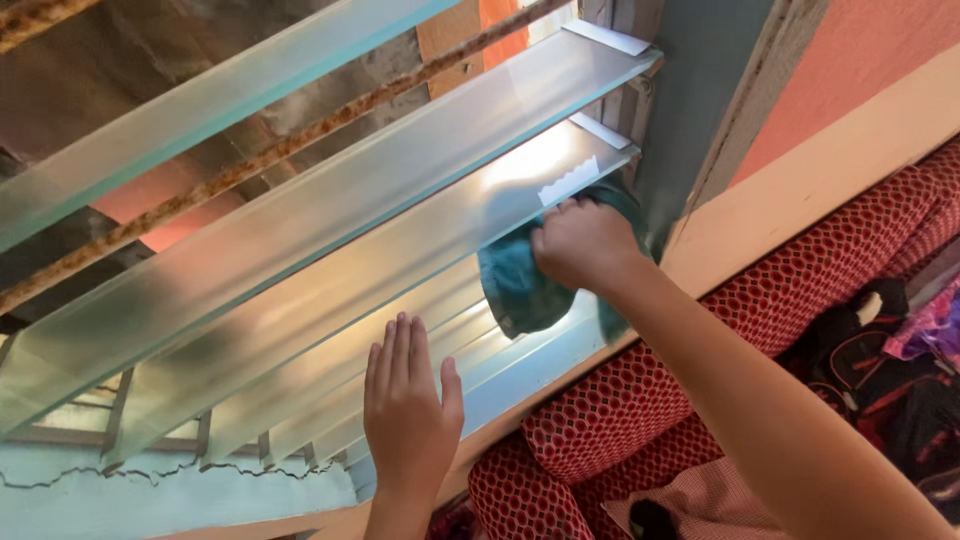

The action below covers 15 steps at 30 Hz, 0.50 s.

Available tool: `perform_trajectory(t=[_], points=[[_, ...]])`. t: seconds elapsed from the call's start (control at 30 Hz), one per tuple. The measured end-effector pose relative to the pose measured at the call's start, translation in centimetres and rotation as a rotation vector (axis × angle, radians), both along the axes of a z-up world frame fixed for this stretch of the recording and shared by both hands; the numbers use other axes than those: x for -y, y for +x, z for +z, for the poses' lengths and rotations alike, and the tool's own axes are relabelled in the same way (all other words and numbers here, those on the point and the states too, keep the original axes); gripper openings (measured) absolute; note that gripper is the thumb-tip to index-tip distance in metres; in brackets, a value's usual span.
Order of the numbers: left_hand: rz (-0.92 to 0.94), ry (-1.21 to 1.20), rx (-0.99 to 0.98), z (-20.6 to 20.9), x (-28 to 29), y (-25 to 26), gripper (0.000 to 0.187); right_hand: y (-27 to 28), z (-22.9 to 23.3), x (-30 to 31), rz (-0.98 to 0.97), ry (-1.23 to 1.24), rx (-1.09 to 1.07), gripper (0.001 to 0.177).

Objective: The person cleans a window with horizontal slats using a green cloth. They wipe each slat individually, occasionally dipping the cloth into a red bucket of water to re-wet it.

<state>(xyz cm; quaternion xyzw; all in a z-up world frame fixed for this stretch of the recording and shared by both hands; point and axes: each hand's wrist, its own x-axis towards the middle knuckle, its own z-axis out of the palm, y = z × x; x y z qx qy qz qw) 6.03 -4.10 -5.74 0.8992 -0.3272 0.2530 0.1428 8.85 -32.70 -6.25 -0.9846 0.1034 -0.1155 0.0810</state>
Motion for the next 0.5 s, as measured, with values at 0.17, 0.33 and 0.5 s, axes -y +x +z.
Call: perform_trajectory(t=[0.17,0.33,0.5], points=[[0.02,0.009,0.043,-0.5,0.4,-0.4,0.052,1.0,0.2,-1.1,-0.09,0.098,0.146,0.027],[0.02,0.015,0.037,-0.4,0.6,-0.3,0.052,-9.1,-4.1,-5.7,-0.04,0.238,0.661,0.024],[0.016,0.027,0.022,-0.6,0.4,-0.1,0.052,-14.5,-7.8,-8.9,-0.351,1.821,0.712,0.034]])
